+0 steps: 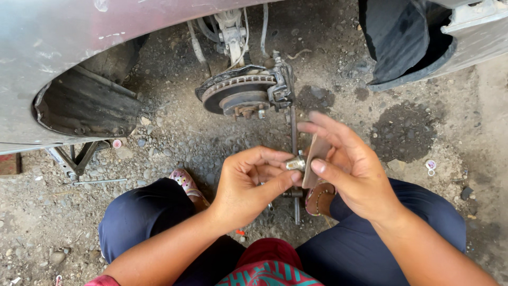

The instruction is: The person sits on the ground beside a car with a front wheel removed and repeatedly sands a small metal brake component with a piece of sandpaper, rotating the part to work different surfaces. They briefly hold up and compare the part with a second metal piece before resuming sanding.

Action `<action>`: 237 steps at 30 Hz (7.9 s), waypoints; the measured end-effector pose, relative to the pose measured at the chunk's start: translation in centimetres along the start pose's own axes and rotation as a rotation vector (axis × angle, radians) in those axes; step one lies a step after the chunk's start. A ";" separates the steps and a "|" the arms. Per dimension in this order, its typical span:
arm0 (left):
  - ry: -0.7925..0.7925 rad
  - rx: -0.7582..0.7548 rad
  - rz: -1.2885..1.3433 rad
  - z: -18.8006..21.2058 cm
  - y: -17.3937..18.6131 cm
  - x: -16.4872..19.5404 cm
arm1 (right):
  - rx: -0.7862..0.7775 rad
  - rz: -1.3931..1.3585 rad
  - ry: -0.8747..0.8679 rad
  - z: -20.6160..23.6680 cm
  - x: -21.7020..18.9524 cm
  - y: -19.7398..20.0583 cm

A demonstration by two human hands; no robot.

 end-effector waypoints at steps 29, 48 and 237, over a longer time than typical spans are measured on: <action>-0.261 -0.105 -0.490 0.9 -2.2 2.8 | 0.223 0.728 0.306 2.0 -1.3 -1.0; -0.326 -0.018 -0.570 0.9 -2.3 3.6 | 0.244 0.633 0.244 1.6 -1.7 -1.3; -0.408 0.039 -0.659 0.9 -3.1 3.9 | 0.197 0.550 0.240 1.6 -3.3 -0.8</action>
Point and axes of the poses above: each hand's wrist, its own z-axis away from the middle knuckle, its own y-axis out of the back of the hand, x = y × z, the point moved 7 cm from there along -z, towards the middle knuckle, and after that the axes turned 1 degree about -z, right-handed, at the moved point
